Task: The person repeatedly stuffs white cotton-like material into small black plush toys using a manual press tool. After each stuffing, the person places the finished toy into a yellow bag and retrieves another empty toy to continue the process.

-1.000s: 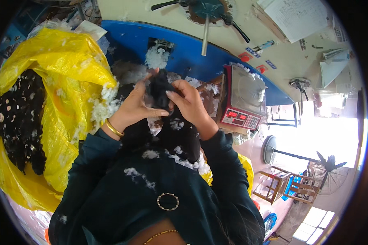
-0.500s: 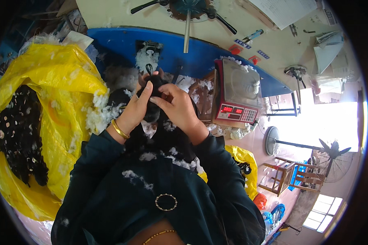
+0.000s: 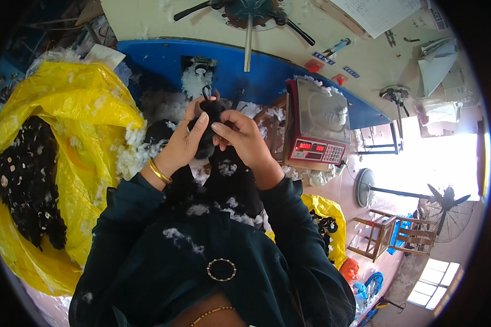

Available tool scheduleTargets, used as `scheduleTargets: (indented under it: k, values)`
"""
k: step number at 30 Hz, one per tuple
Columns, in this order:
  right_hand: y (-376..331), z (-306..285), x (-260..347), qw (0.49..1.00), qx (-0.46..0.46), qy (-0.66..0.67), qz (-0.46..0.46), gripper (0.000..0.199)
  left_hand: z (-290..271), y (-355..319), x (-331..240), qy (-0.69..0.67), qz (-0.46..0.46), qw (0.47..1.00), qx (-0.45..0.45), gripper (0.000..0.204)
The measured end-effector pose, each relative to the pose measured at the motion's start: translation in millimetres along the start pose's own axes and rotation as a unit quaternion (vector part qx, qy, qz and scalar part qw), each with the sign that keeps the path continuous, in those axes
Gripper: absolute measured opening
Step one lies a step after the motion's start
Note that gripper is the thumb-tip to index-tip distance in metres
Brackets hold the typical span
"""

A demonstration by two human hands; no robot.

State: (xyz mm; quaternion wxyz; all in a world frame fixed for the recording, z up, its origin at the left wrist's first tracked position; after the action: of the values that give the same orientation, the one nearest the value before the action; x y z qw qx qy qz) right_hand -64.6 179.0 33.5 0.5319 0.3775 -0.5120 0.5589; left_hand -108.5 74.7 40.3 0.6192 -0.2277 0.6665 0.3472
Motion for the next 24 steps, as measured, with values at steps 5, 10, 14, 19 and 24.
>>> scheduleTargets:
  k: [5, 10, 14, 19, 24]
  values:
    - [-7.0, 7.7, 4.7, 0.997, 0.058, -0.045, 0.028, 0.023, 2.2, 6.3, 11.2, -0.135, -0.091, 0.986, 0.020, 0.042]
    - [-15.3, 4.2, 18.7, 0.880, 0.081, -0.444, -0.147, 0.035, 10.5, 11.6, 31.7, -0.296, -0.200, 0.934, 0.024, 0.046]
    - [-3.7, -21.0, 72.8, 0.839, -0.059, -0.470, -0.267, 0.038, 19.9, 35.8, 45.7, -0.375, -0.266, 0.888, 0.019, 0.047]
    - [77.7, -57.7, 116.0, 0.764, -0.263, -0.501, -0.310, 0.029, 15.0, 84.1, 27.6, -0.309, -0.182, 0.930, -0.081, 0.044]
    - [143.2, -87.0, 132.7, 0.768, -0.269, -0.472, -0.341, 0.032, 5.9, 92.5, 5.6, -0.033, -0.047, 0.995, -0.079, 0.043]
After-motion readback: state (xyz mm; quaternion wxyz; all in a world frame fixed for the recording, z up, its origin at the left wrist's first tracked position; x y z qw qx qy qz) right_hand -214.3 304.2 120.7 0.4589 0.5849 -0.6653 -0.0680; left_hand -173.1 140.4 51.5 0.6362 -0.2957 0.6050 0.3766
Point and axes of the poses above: each hand's wrist, its own y-axis towards the middle knuckle, its own z-axis out of the palm, x = y × z, the point moved 8 cm from there along y, towards the middle knuckle
